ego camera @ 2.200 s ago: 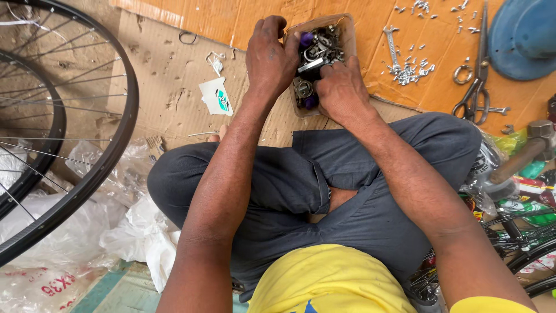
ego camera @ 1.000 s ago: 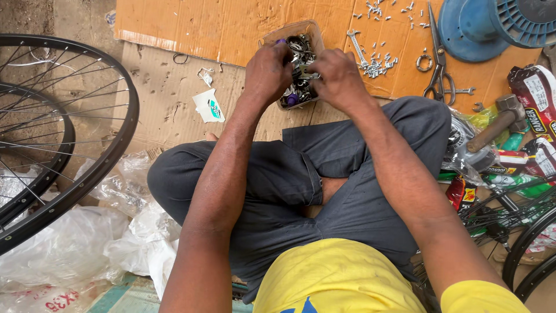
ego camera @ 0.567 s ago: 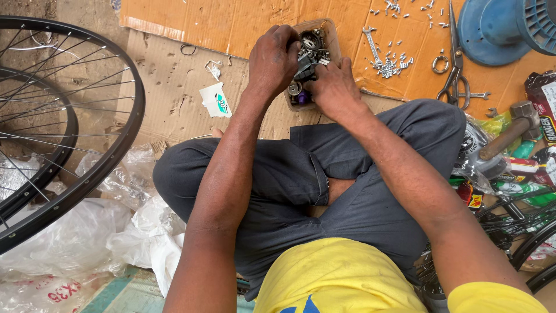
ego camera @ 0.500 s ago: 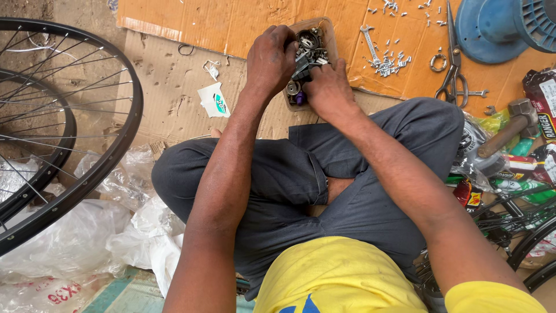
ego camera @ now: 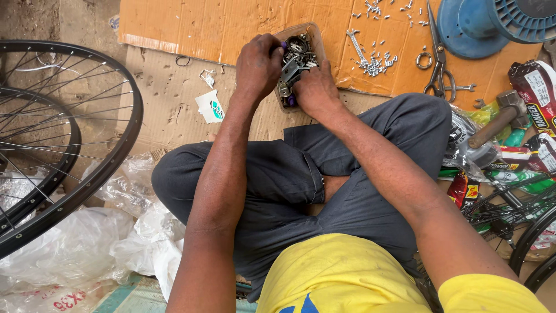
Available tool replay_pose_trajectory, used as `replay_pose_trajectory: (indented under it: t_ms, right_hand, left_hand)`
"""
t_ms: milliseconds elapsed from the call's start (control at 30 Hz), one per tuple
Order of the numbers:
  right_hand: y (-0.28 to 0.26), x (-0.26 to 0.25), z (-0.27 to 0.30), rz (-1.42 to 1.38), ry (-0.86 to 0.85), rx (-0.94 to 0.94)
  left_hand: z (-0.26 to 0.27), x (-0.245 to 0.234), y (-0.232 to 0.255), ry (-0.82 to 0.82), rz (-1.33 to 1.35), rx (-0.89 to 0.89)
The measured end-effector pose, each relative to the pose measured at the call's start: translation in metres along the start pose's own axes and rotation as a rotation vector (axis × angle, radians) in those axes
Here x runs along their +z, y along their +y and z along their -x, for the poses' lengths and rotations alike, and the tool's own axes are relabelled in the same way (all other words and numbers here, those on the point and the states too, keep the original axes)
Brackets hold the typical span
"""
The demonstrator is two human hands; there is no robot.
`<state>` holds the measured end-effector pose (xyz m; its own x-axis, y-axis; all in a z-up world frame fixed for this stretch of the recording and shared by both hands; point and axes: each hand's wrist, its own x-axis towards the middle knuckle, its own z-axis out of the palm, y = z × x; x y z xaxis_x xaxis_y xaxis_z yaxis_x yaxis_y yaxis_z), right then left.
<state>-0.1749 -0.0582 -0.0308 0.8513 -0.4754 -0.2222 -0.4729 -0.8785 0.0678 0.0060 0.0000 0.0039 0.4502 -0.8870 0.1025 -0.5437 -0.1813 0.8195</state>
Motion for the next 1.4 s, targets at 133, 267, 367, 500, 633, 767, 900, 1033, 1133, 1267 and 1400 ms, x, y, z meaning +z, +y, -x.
replay_pose_trajectory:
  t_ms: [133, 267, 367, 500, 633, 767, 900, 1033, 1133, 1267, 1400]
  right_hand:
    - [0.009, -0.014, 0.008, -0.186, 0.137, 0.022]
    - [0.040, -0.043, 0.007, -0.713, 0.352, 0.230]
    - [0.053, -0.059, 0.012, -1.052, 0.424, 0.265]
    - [0.041, -0.062, 0.014, -1.276, 0.368, 0.224]
    - [0.038, -0.063, 0.003, -1.160, 0.355, 0.107]
    - [0.038, -0.066, -0.010, -1.132, 0.331, 0.105]
    - [0.038, -0.065, -0.017, -1.147, 0.246, 0.111]
    - [0.037, -0.067, -0.025, -0.853, 0.189, 0.000]
    - [0.031, -0.067, -0.023, -0.647, -0.010, -0.093]
    - [0.035, -0.060, -0.012, -0.437, -0.211, -0.037]
    - [0.048, -0.057, -0.010, -0.413, -0.223, 0.027]
  left_hand:
    - [-0.001, -0.002, -0.004, 0.035, 0.030, -0.036]
    - [0.004, 0.009, 0.001, -0.082, 0.242, -0.100]
    - [0.006, 0.022, 0.011, -0.229, 0.459, -0.202]
    - [0.009, 0.029, 0.014, -0.271, 0.605, -0.218]
    - [0.003, 0.025, 0.003, -0.282, 0.709, -0.303]
    - [-0.001, 0.026, -0.002, -0.226, 0.584, -0.207]
    - [-0.003, 0.032, -0.004, -0.067, 0.411, -0.222]
    - [-0.013, 0.027, -0.016, 0.091, 0.654, -0.411]
    - [-0.023, 0.015, -0.024, 0.203, 0.759, -0.469]
    - [-0.023, 0.015, -0.027, 0.238, 0.704, -0.417]
    - [-0.019, 0.022, -0.025, 0.213, 0.650, -0.380]
